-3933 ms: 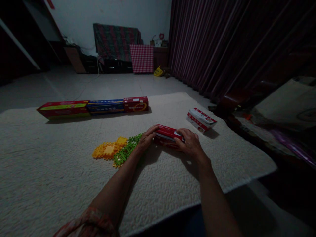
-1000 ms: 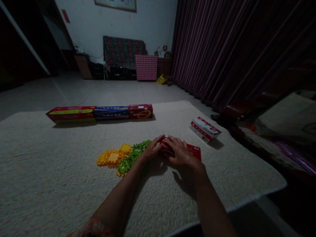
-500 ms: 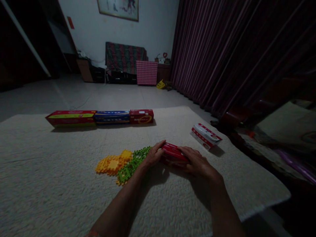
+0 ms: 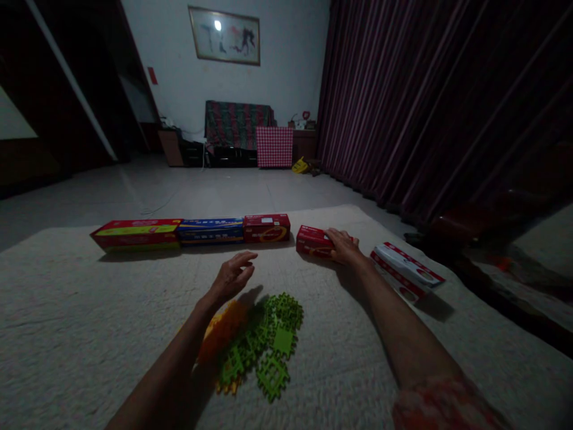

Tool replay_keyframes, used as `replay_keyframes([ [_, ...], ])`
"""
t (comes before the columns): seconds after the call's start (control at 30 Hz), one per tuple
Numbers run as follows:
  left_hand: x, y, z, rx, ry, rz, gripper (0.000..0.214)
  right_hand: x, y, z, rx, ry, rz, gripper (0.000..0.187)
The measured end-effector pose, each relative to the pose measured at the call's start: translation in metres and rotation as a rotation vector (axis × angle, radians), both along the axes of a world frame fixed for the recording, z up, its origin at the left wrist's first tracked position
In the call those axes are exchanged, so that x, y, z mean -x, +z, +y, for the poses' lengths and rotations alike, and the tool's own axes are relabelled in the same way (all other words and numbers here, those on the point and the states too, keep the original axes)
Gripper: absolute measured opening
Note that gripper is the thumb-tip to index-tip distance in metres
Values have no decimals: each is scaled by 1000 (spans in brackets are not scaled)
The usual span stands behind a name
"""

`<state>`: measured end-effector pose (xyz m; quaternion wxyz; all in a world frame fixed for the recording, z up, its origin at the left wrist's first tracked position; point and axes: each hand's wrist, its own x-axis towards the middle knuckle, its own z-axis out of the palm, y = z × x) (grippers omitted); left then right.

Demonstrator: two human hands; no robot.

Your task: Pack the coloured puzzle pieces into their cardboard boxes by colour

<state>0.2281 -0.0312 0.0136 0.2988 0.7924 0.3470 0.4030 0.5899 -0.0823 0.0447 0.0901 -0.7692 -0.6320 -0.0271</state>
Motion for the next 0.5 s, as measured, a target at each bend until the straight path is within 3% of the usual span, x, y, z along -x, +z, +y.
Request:
replay_keyframes([
  [0.2, 55, -5, 37, 50, 129, 172, 40, -16, -10, 28, 50, -38, -40, 73],
  [0.3, 80, -15, 55, 124, 224, 142, 42, -27, -6, 43, 90, -30, 4, 69],
  [0.5, 93, -41, 64, 188, 343, 0, 41, -47, -6, 72, 20, -35, -46, 59],
])
